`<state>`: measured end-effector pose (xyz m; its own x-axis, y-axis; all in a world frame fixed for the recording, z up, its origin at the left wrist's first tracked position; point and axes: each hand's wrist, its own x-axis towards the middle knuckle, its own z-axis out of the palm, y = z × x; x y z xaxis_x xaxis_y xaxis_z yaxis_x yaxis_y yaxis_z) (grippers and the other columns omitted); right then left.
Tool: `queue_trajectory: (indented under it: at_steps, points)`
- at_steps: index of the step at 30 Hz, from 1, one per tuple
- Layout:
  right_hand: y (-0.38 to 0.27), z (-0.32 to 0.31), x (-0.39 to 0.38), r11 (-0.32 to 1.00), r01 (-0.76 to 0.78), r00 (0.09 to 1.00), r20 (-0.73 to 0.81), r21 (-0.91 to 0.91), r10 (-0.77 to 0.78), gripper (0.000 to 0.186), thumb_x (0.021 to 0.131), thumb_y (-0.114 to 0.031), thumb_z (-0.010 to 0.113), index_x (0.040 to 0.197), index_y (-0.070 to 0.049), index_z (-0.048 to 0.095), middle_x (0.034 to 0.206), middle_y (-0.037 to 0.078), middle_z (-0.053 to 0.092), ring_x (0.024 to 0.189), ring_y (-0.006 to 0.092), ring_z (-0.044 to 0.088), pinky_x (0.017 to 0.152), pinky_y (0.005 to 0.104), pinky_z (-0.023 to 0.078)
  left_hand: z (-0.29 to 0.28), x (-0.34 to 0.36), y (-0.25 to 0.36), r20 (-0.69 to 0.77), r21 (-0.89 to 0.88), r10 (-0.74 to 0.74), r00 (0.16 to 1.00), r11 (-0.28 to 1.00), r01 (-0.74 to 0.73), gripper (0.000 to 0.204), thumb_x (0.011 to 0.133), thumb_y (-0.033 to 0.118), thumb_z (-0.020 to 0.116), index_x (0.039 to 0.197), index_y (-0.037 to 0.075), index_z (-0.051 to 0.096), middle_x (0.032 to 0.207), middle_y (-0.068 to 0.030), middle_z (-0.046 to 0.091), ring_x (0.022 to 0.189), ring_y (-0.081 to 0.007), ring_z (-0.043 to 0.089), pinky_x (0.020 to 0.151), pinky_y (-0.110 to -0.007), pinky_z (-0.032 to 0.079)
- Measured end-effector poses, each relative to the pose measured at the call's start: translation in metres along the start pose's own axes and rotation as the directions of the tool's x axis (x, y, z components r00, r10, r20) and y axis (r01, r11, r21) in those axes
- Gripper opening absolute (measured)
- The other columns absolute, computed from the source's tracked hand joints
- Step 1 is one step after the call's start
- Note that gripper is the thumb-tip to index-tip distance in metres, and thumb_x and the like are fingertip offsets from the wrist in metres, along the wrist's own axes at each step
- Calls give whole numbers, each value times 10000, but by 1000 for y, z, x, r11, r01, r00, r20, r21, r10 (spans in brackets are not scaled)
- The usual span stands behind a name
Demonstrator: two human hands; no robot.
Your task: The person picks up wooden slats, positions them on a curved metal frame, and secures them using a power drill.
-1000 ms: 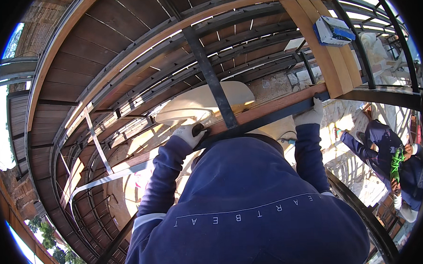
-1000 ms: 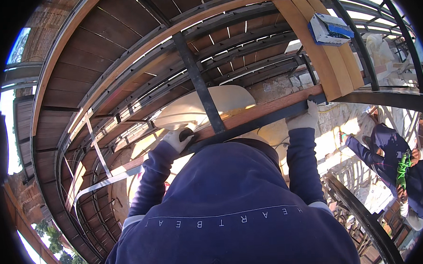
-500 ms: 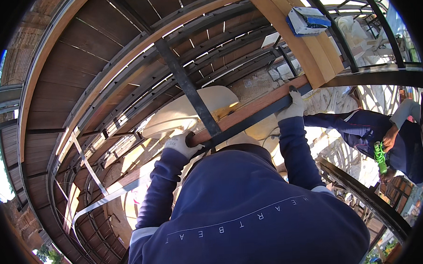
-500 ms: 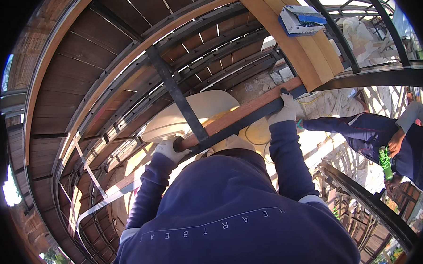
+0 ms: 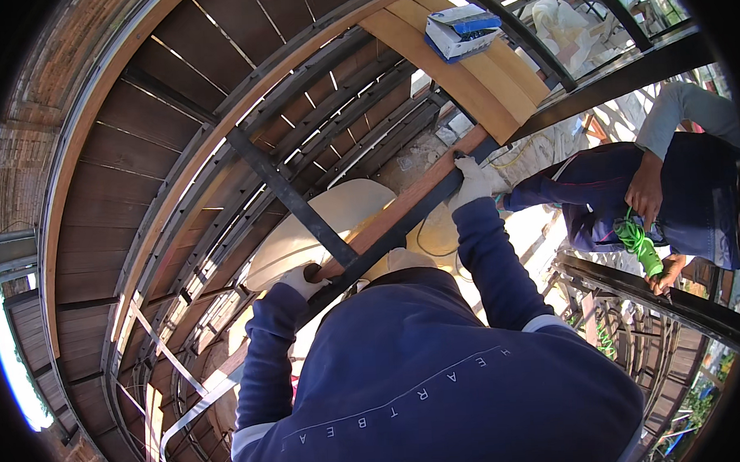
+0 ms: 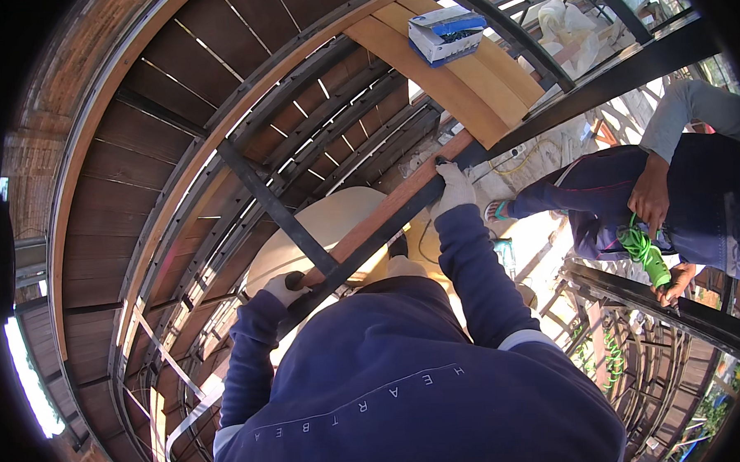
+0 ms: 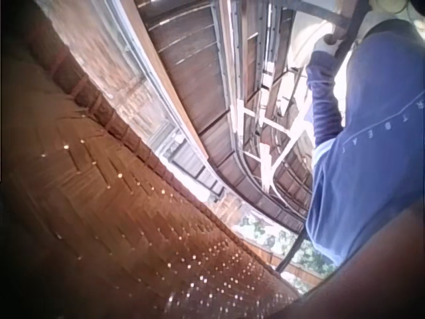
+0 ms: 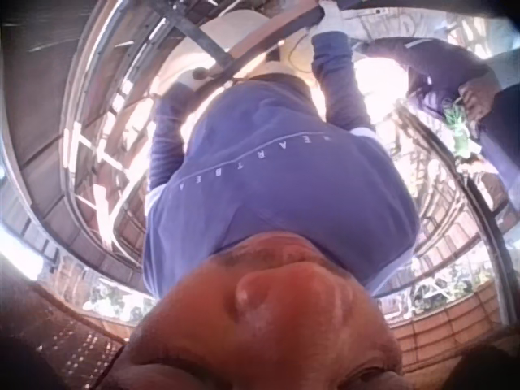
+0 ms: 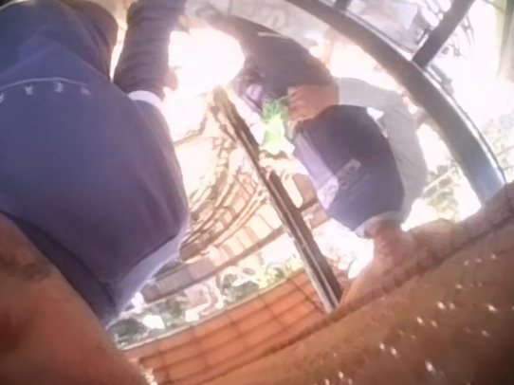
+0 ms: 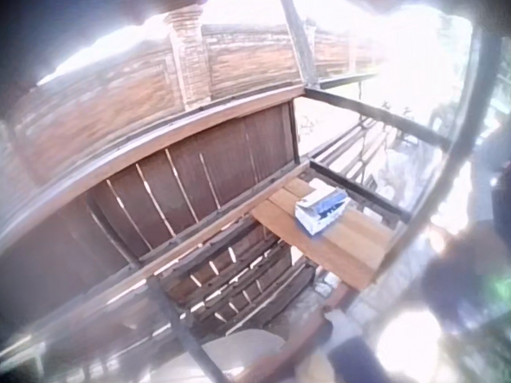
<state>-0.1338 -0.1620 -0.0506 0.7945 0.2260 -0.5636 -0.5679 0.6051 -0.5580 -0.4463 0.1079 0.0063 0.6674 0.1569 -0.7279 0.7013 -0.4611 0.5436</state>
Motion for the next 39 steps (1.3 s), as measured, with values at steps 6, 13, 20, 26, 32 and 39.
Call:
queue_trajectory:
  at_steps: [6,13,20,26,32,39]
  points:
    - [-5,7,-13,998,2,993,115,55,-9,265,946,-37,640,1207,-24,594,1099,129,663,1025,304,682,966,474,583,32,0,-24,-295,90,5,956,996,22,490,824,437,788,1164,87,749,1068,-189,764,1022,-370,723,895,-455,555]
    - [-3,10,-16,999,47,993,112,12,-48,298,955,-36,657,1240,-24,575,1157,156,678,1060,342,691,989,481,583,23,0,-10,-212,137,-47,976,988,77,581,849,476,764,1241,49,727,1136,-188,764,1074,-347,727,968,-425,554]
    - [46,1,-62,975,-221,951,225,14,212,335,950,-34,590,1285,-38,571,1228,180,676,1168,348,668,1053,489,546,15,-9,7,-169,28,27,985,999,-23,540,854,486,726,1211,82,739,1101,-217,756,1046,-395,712,923,-444,544]
    - [54,-10,-54,988,-154,975,158,-7,153,382,893,-45,615,1275,-55,591,1251,147,667,1194,340,650,1053,503,535,6,-39,-6,-211,3,112,971,994,-113,498,953,497,649,1168,55,732,1123,-214,747,1077,-405,691,935,-462,526]
    - [55,-2,-58,988,-130,988,74,-86,136,335,868,-66,654,1202,-102,648,1237,101,668,1161,318,652,1032,516,539,43,-100,-96,-562,58,-117,819,982,180,420,959,425,646,1226,109,721,1052,-197,760,1023,-392,715,933,-479,549]
    - [50,14,-74,986,-123,992,16,-114,126,275,892,-69,682,1152,-157,679,1107,-5,699,1043,201,676,898,408,585,41,-113,-80,-650,81,-81,755,981,175,347,917,419,684,982,86,755,861,-162,757,836,-358,740,786,-445,579]
